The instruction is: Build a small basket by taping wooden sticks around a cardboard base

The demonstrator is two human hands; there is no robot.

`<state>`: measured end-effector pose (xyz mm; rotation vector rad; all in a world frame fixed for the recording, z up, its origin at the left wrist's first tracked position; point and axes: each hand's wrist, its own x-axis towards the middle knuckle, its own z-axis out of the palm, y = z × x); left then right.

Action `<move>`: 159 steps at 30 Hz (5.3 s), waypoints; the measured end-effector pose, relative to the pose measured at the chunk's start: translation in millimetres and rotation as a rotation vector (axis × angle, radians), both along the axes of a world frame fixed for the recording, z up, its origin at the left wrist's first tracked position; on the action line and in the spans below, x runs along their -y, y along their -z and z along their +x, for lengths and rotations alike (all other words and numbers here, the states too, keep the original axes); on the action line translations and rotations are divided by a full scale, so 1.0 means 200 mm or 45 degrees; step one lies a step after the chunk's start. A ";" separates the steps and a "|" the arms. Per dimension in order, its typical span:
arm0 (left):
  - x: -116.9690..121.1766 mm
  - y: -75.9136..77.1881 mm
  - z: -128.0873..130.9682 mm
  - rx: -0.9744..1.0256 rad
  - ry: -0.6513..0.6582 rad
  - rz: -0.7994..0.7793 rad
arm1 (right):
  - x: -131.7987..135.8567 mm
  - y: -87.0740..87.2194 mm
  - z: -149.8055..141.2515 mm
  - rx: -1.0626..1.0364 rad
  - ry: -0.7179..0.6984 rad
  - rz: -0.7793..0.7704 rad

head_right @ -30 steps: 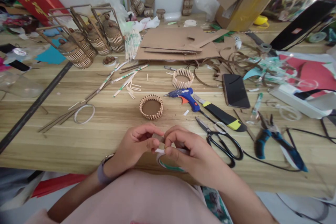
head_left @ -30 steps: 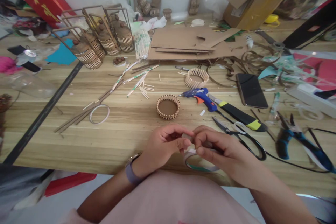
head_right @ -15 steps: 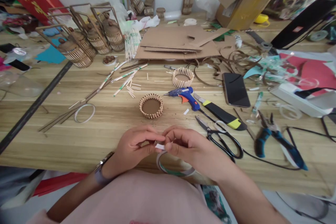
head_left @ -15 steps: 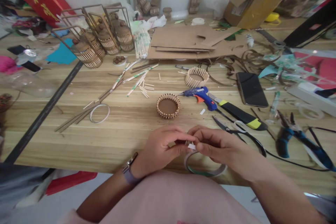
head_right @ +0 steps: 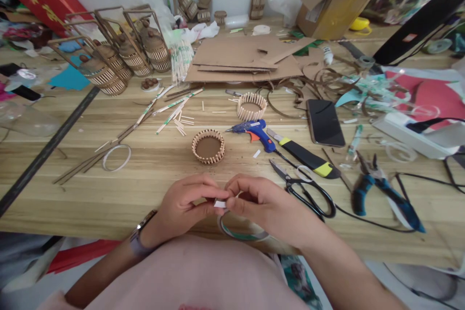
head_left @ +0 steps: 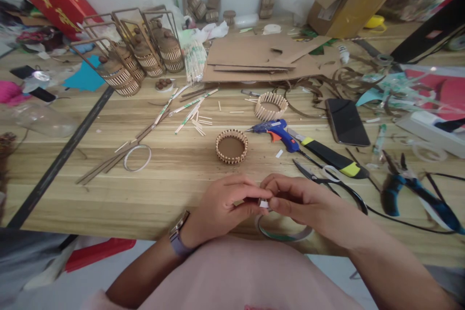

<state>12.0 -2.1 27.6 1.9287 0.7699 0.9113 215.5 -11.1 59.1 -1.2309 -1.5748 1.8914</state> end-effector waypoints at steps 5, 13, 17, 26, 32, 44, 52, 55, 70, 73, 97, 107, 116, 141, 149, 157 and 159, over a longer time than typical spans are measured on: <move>0.00 0.00 0.00 0.013 0.031 0.028 | 0.00 -0.01 -0.01 0.089 0.021 0.016; 0.01 0.00 0.00 -0.004 0.023 0.012 | 0.01 -0.01 -0.01 0.204 0.042 0.051; 0.01 0.00 0.00 0.018 0.024 0.020 | 0.01 -0.01 -0.01 0.198 0.017 0.000; 0.03 0.00 0.01 0.048 -0.058 -0.086 | 0.01 0.01 -0.02 0.413 0.052 0.201; 0.03 -0.01 0.02 0.009 -0.149 -0.180 | 0.02 0.00 -0.05 0.570 0.131 0.447; 0.03 0.01 0.04 -0.035 -0.209 -0.259 | 0.03 0.04 -0.07 0.631 0.212 0.593; 0.02 0.01 0.04 -0.088 -0.217 -0.605 | 0.04 0.05 -0.05 0.621 0.154 0.583; 0.01 0.00 0.04 -0.149 -0.200 -0.696 | 0.05 0.05 -0.05 0.612 0.148 0.658; 0.03 -0.07 0.02 -0.130 -0.201 -0.801 | 0.07 0.08 -0.01 0.409 0.291 0.899; 0.03 -0.08 0.01 -0.124 -0.195 -0.780 | 0.08 0.08 -0.02 0.414 0.308 0.885; 0.04 -0.12 -0.05 -0.101 -0.103 -0.909 | 0.13 0.03 -0.04 0.455 0.291 0.952; 0.03 -0.13 -0.06 -0.005 -0.040 -1.025 | 0.11 0.01 -0.04 0.624 0.289 0.970; 0.03 -0.11 -0.08 0.013 0.050 -0.974 | 0.10 0.00 -0.06 0.603 0.232 0.958; -0.01 -0.13 -0.05 -0.407 -0.062 -0.084 | 0.12 0.02 -0.09 0.645 0.156 1.250; 0.00 -0.12 -0.01 -0.437 -0.144 0.010 | 0.13 0.03 -0.09 0.628 0.105 1.250; 0.00 -0.10 0.00 -0.520 -0.098 0.147 | 0.13 0.04 -0.09 0.670 0.074 1.300; 0.00 -0.10 0.00 -0.464 -0.109 0.092 | 0.13 0.04 -0.10 0.678 0.057 1.299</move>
